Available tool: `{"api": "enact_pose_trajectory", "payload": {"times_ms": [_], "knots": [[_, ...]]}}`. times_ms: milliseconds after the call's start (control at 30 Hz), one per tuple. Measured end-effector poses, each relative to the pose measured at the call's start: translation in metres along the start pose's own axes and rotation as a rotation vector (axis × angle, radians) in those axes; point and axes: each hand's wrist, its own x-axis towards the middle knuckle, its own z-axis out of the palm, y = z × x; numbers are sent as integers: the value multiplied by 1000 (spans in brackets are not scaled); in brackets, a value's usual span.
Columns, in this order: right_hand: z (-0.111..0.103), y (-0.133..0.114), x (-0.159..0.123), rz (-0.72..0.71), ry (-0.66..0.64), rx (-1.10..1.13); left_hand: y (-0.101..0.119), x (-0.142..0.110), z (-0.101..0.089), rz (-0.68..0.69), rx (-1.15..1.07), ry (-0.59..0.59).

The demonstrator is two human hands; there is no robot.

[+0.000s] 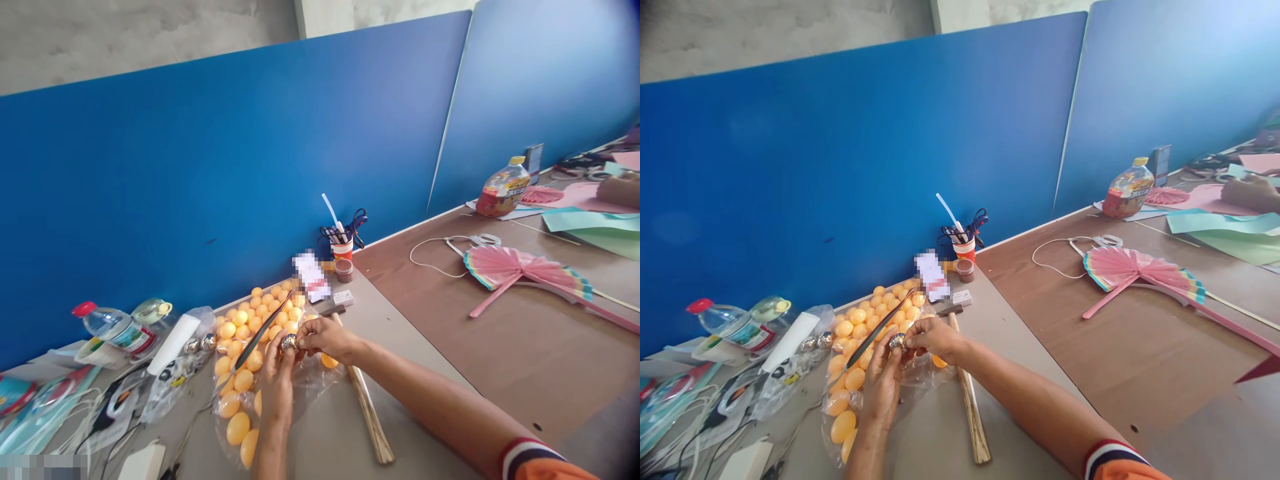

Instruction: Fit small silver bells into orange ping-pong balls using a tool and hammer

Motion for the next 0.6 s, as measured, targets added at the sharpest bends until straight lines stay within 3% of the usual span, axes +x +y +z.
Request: {"api": "enact_pose_trajectory", "payload": {"times_ms": [267, 600], "knots": [[-4, 3, 1, 114, -9, 139, 4, 1, -1, 91, 262, 23], [-1, 13, 6, 122, 70, 166, 6, -2, 2, 133, 344, -6]]}}
